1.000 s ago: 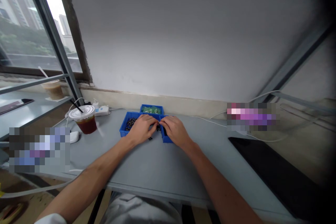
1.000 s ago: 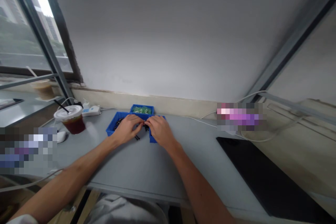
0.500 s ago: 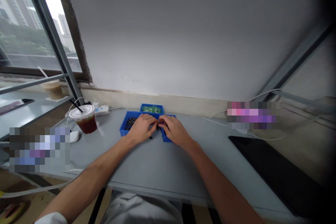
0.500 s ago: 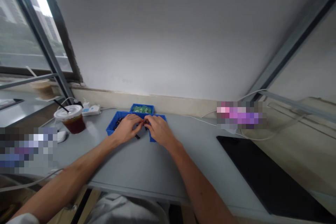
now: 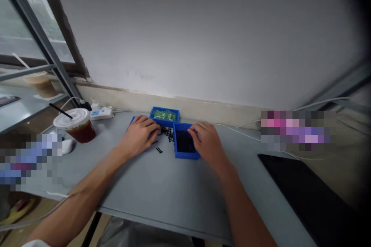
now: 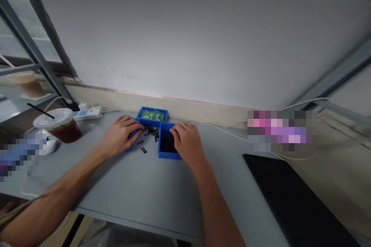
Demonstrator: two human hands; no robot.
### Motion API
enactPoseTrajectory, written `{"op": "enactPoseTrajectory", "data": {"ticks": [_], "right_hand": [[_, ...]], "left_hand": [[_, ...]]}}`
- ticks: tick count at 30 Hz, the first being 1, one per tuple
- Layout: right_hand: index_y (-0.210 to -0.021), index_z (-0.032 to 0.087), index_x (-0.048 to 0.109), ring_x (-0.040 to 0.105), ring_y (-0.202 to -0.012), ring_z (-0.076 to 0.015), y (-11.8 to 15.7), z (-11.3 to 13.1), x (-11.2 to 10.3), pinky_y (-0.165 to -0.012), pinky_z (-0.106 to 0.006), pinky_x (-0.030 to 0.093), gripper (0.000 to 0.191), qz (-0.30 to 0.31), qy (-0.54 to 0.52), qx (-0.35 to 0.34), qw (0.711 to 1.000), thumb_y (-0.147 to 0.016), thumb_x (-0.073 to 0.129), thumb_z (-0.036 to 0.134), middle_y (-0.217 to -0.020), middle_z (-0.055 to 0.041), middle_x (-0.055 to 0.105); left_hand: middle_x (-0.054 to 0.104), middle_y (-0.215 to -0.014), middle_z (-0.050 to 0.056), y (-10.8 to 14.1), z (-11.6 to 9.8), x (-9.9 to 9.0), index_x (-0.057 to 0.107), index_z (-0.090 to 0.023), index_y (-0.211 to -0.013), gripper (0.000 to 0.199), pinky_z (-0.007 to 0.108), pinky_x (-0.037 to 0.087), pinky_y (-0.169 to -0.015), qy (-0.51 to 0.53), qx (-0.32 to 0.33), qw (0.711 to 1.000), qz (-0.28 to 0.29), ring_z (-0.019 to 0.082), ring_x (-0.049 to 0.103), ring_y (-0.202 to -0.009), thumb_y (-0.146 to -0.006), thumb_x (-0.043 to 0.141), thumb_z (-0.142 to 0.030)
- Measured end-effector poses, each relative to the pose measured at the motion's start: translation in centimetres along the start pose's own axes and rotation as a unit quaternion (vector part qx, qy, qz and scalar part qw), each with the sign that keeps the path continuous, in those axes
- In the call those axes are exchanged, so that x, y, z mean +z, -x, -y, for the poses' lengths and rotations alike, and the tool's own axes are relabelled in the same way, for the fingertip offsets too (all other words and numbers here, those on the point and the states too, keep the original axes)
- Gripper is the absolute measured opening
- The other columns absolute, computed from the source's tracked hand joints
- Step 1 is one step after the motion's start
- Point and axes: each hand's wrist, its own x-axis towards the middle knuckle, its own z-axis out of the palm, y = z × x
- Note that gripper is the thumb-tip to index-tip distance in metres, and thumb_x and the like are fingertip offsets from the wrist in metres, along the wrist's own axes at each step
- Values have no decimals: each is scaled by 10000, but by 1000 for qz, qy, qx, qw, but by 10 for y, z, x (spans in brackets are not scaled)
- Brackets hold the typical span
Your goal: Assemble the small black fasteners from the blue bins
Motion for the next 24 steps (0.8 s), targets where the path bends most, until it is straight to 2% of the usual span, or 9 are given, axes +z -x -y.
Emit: {"op": "enactPoseTrajectory", "data": {"ticks": [5, 7, 9, 12, 16, 21, 24], "right_hand": [[-863, 214, 655, 580, -937, -260, 4, -7, -6, -839, -417, 385, 232, 14, 2, 20, 1000, -1003, 486, 288, -940, -70, 705], [-925, 223, 674, 586, -965, -262, 5, -7, -6, -859, -428, 387, 244, -8, -9, 41, 999, -1016, 454, 276, -988, -68, 717], [-961, 221, 669, 598, -937, -250, 5, -9, -9, -867, -423, 408, 249, -62, -32, 79, 994, -1022, 432, 265, -967, -66, 717], [-896, 217, 651, 597, -855, -238, 6, -11, -13, -828, -403, 434, 255, -120, -44, 105, 986, -1017, 431, 265, -849, -56, 693], [-871, 231, 633, 594, -803, -230, 7, 0, -17, -803, -402, 433, 218, -133, -43, 74, 987, -1002, 459, 240, -823, -42, 687], [-942, 240, 631, 607, -787, -219, 8, 29, -10, -786, -404, 448, 161, -105, -68, 11, 992, -985, 482, 196, -841, -34, 684], [-1020, 227, 636, 624, -889, -223, 4, 41, 2, -842, -393, 494, 175, -43, -102, -21, 994, -984, 473, 175, -928, -55, 686]], "left_hand": [[605, -1278, 60, 5, 1, 0, 740, -262, -992, 158, 503, 405, -1075, 19, 16, 996, 85, 294, 492, -1228, -904, 609, -260], [563, -1348, 56, 8, -3, 4, 737, -266, -971, 126, 538, 364, -1121, 13, 27, 993, 111, 311, 450, -1290, -883, 647, -253], [529, -1397, 48, 10, -6, 9, 727, -269, -972, 118, 572, 314, -1156, 5, 34, 991, 127, 324, 430, -1318, -861, 687, -270], [475, -1457, 70, 9, -8, 13, 704, -247, -1044, 194, 599, 260, -1183, -31, -4, 994, 107, 346, 402, -1344, -852, 694, -271], [453, -1468, 111, 7, -5, 12, 658, -221, -1168, 289, 589, 300, -1161, -75, -73, 993, 52, 357, 387, -1337, -881, 619, -223], [507, -1384, 111, 7, 3, 15, 643, -224, -1183, 276, 529, 416, -1057, -68, -131, 989, 2, 337, 455, -1247, -929, 536, -237], [621, -1141, 129, 8, 8, 22, 633, -210, -1167, 264, 451, 486, -896, -70, -169, 983, 18, 304, 572, -1051, -921, 554, -261]]}}
